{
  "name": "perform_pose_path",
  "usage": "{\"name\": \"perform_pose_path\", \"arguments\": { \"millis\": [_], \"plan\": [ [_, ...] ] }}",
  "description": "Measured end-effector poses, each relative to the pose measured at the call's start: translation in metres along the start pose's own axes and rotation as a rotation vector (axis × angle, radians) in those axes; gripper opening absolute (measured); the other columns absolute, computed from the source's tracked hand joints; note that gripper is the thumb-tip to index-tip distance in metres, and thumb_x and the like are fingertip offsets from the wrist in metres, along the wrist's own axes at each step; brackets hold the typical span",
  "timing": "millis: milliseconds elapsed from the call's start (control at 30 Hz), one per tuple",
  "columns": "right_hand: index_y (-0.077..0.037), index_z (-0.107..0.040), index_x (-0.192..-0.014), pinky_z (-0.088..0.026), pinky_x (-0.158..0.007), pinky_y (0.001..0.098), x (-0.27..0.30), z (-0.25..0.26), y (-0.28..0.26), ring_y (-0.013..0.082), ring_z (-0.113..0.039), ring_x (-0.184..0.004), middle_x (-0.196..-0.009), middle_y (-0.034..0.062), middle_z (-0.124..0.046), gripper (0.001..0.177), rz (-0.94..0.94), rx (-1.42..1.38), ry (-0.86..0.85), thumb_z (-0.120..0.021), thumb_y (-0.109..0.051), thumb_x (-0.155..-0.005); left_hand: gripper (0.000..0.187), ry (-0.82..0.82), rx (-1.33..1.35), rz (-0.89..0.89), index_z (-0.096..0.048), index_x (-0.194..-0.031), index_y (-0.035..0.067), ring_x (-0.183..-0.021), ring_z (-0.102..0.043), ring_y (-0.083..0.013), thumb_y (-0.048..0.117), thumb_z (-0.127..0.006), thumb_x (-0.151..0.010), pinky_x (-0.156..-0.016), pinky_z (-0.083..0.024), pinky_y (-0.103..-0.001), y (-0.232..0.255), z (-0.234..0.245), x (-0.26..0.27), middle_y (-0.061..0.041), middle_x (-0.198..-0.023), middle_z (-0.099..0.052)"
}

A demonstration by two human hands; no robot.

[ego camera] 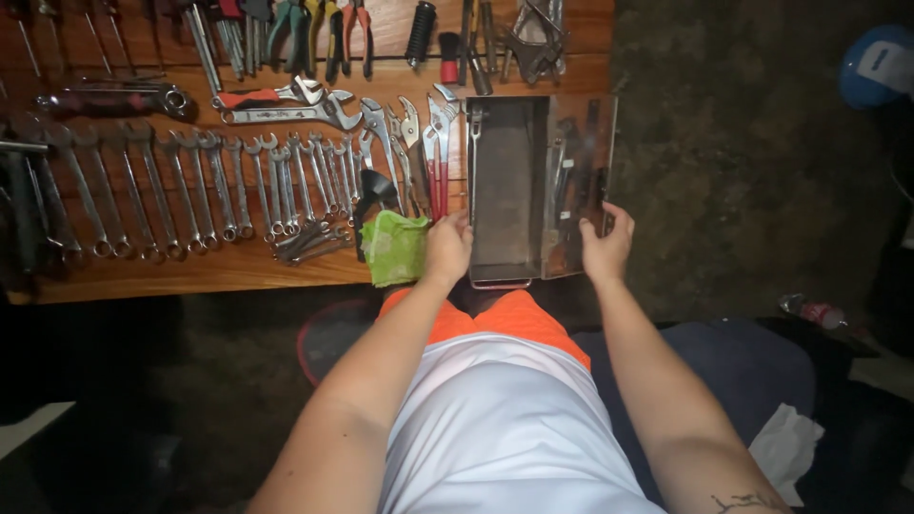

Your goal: Organizing various mechanical tools like wrenches and pliers on a workbench and placing some items into a metal toolbox.

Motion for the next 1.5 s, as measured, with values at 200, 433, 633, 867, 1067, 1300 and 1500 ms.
{"name": "perform_pose_path", "arguments": {
  "millis": [200,433,633,867,1067,1300,1500],
  "plan": [
    [-0.006,-0.062,-0.124,-0.044,-0.112,0.0421,0.012,-0.006,-0.042,0.0371,-0.054,-0.133,-0.139,0.0180,-0.053,0.041,0.287,-0.036,0.007,-0.075,-0.008,-0.085,0.031,-0.009,-0.011,-0.010,-0.069,-0.119,0.000,-0.098,-0.073,-0.0329,0.007,-0.068,-0.089,-0.091,-0.056,-0.041,0.001,0.001,0.000,-0.019,-0.103,-0.074],
    [-0.005,-0.063,-0.120,-0.044,-0.112,0.0428,0.012,-0.016,-0.080,0.0364,-0.055,-0.132,-0.139,0.0172,-0.055,0.036,0.331,-0.030,-0.044,-0.074,-0.005,-0.085,0.031,0.000,0.035,0.017,-0.069,-0.118,0.001,-0.099,-0.074,-0.0311,0.009,-0.069,-0.087,-0.090,-0.057,-0.040,-0.003,0.002,-0.004,-0.018,-0.104,-0.074],
    [-0.005,-0.065,-0.116,-0.045,-0.111,0.0414,0.013,-0.025,-0.110,0.0341,-0.058,-0.127,-0.132,0.0169,-0.059,0.030,0.397,-0.060,-0.098,-0.072,-0.004,-0.087,0.031,-0.009,0.001,0.028,-0.070,-0.117,0.002,-0.096,-0.073,-0.0324,0.008,-0.071,-0.086,-0.088,-0.057,-0.041,-0.015,0.010,-0.009,-0.018,-0.103,-0.074],
    [-0.004,-0.068,-0.113,-0.053,-0.086,0.0307,0.001,-0.056,-0.125,0.0163,-0.065,-0.093,-0.102,0.0068,-0.070,0.023,0.297,-0.176,-0.191,-0.071,-0.006,-0.091,0.035,-0.038,0.170,0.050,-0.068,-0.122,0.004,-0.084,-0.072,-0.0211,0.004,-0.066,-0.087,-0.078,-0.058,-0.033,-0.018,0.029,-0.016,-0.011,-0.104,-0.074],
    [-0.005,-0.073,-0.110,-0.048,-0.068,0.0271,-0.048,-0.082,-0.178,0.0098,-0.056,-0.076,-0.084,0.0026,-0.066,0.015,0.247,-0.126,-0.198,-0.069,-0.012,-0.098,0.033,-0.065,0.269,0.113,-0.068,-0.123,0.004,-0.076,-0.067,-0.0150,0.004,-0.067,-0.090,-0.074,-0.056,-0.029,0.008,0.063,-0.019,-0.008,-0.104,-0.075],
    [-0.004,-0.076,-0.105,-0.055,-0.077,0.0292,-0.173,-0.158,-0.173,0.0158,-0.072,-0.084,-0.090,0.0090,-0.077,0.015,0.377,-0.037,-0.240,-0.067,-0.014,-0.097,0.033,-0.149,0.441,0.162,-0.066,-0.126,0.004,-0.086,-0.069,-0.0103,0.003,-0.064,-0.093,-0.076,-0.057,-0.024,0.022,0.092,-0.025,-0.007,-0.112,-0.074],
    [-0.007,-0.079,-0.101,-0.058,-0.083,0.0374,-0.196,-0.191,-0.199,0.0288,-0.076,-0.091,-0.096,0.0161,-0.077,0.023,0.249,0.299,-0.402,-0.078,-0.026,-0.087,0.032,-0.159,0.425,0.184,-0.067,-0.125,0.003,-0.087,-0.072,-0.0101,0.005,-0.065,-0.093,-0.078,-0.057,-0.024,0.027,0.120,-0.037,-0.007,-0.113,-0.077]
  ]
}}
Point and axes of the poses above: each hand's wrist, its own x-axis away from the middle knuckle, its own z-axis out of the back of the hand, y = z × x, the point moved 1 cm from there along -x, towards the middle knuckle
